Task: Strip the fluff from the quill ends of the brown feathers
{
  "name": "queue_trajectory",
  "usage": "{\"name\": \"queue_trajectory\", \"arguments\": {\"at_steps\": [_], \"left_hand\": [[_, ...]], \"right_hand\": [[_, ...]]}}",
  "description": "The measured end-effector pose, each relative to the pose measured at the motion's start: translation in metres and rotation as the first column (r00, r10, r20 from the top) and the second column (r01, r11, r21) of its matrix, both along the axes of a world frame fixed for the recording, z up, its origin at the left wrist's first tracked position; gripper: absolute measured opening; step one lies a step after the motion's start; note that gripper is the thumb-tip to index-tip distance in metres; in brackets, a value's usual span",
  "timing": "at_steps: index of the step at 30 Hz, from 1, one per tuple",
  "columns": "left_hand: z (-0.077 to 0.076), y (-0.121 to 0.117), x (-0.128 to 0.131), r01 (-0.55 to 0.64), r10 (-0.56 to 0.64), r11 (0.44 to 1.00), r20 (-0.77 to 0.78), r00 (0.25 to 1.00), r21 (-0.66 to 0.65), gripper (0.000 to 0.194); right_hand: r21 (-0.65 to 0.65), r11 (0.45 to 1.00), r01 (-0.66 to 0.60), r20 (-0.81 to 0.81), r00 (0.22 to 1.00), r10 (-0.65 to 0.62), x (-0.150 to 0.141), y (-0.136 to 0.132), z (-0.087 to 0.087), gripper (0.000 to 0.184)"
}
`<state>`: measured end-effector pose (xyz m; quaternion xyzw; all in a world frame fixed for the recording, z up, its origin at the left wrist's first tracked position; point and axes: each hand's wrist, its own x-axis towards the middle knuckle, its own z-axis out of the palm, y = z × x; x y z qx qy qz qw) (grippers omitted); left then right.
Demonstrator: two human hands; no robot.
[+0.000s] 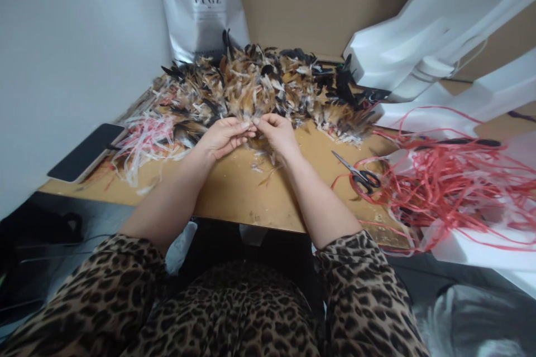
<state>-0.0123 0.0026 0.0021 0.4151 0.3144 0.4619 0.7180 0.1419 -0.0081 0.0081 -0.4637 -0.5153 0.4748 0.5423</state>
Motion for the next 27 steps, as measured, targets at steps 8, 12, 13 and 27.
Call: {"name": "queue_trajectory", "arguments": {"at_steps": [8, 12, 13, 27], "left_hand": [[0.0005, 0.0001, 0.0011, 0.021, -0.019, 0.991, 0.014, 1.0, -0.129, 0.005], [0.0006, -0.0008, 0.0026, 0.034, -0.034, 0.988, 0.006, 0.999, -0.152, 0.003], [0.0004, -0.0009, 0.0028, 0.036, -0.036, 0.988, 0.002, 0.999, -0.152, 0.003], [-0.0011, 0.0001, 0.0059, -0.088, 0.088, 0.996, -0.108, 0.99, 0.004, 0.011]], "right_hand": [[0.041, 0.999, 0.014, -0.109, 0.994, -0.01, 0.0003, 0.001, 0.0009, 0.034], [0.112, 0.994, 0.02, -0.022, 1.0, -0.018, 0.0003, 0.0015, -0.0009, 0.029], [0.128, 0.992, 0.015, -0.006, 1.0, -0.015, 0.0004, 0.0019, -0.0016, 0.028], [0.156, 0.986, 0.063, 0.089, 0.993, -0.078, 0.0068, 0.0061, -0.002, 0.025]]}}
